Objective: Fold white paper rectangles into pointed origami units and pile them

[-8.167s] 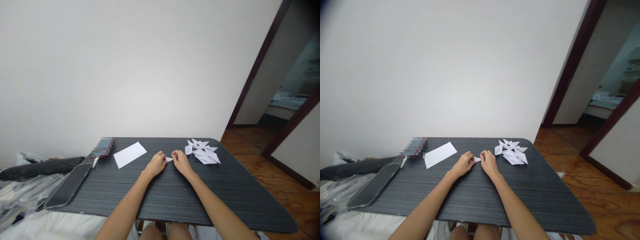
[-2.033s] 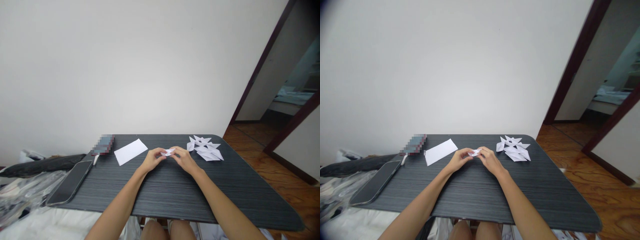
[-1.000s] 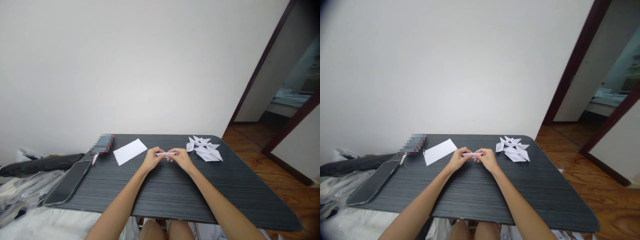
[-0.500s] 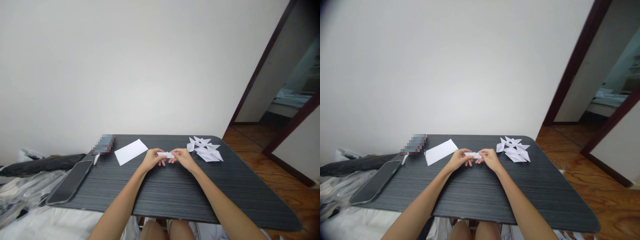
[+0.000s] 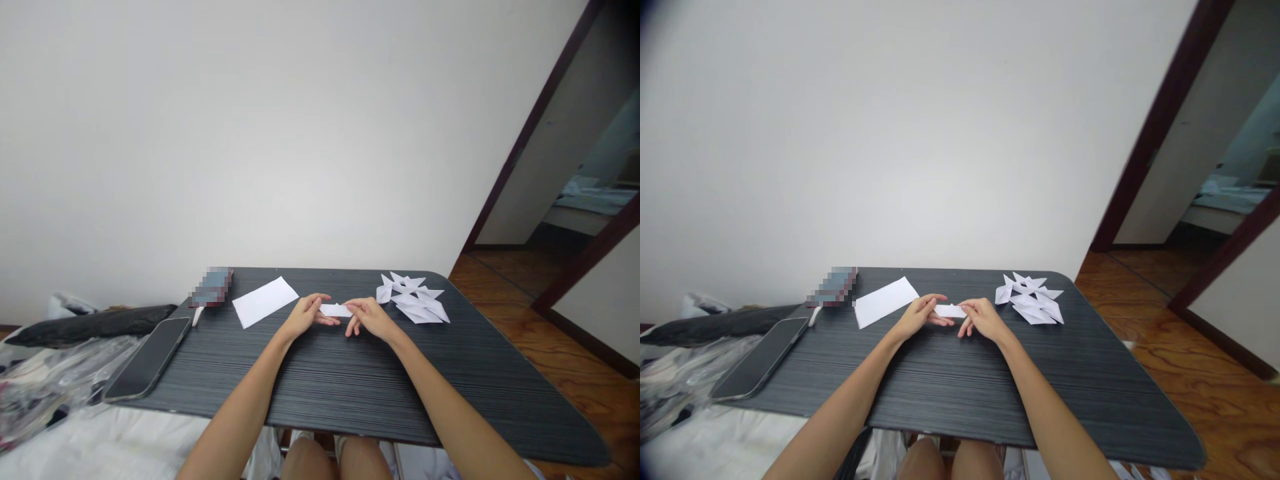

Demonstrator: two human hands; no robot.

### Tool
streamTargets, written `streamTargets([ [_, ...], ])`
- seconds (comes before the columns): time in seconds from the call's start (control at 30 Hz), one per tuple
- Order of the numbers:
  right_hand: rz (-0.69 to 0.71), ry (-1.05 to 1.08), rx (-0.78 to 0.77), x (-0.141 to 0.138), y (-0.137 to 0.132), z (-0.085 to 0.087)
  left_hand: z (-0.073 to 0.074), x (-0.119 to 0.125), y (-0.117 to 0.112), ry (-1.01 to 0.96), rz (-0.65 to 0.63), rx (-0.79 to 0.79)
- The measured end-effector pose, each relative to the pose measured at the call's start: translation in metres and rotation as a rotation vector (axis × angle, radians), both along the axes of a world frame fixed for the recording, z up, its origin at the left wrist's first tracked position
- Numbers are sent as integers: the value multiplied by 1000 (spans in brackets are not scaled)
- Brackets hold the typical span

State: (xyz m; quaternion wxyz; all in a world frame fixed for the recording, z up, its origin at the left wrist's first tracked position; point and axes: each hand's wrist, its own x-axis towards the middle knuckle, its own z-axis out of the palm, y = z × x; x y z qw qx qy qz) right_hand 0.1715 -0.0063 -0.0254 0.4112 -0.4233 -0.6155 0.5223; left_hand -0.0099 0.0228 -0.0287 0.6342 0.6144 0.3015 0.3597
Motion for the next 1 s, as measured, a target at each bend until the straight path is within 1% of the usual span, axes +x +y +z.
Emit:
streamTargets([
  [0.1,-26,-30,51,1,1,0,-2,0,4,-5,27,52],
  [0.23,-48,-83,158,2,4,-3,-6,-1,6,83,112,141],
  [0.33,-45,-178,242,2,6,-9,-9,-2,4,207,171,274],
  [0.43,-44,-277,309,1,6,-17,-10,-1,-1,315,176,399],
  [0.53,-51,-308,312,-1,6,-19,-9,0,-3,357,177,450],
  [0.63,-90,-243,243,0,6,-13,-6,-1,-1,398,195,489],
  [0.67,-119,-208,214,3,6,-9,-5,-3,1,426,233,524],
  [0.73,-212,-149,181,11,6,-1,-4,-9,7,524,384,637],
  [0.8,-347,-138,207,22,6,7,-4,-19,14,681,589,760],
  [0.83,-422,-156,239,28,5,10,-5,-24,18,784,654,800],
  [0.87,-487,-180,275,34,5,12,-6,-30,21,899,717,800],
  [0.9,-553,-220,302,39,5,14,-8,-34,24,1008,775,764],
  [0.93,-631,-266,339,44,4,15,-10,-38,26,1108,796,710],
  [1.0,-751,-370,441,52,4,15,-13,-44,28,1258,786,615],
])
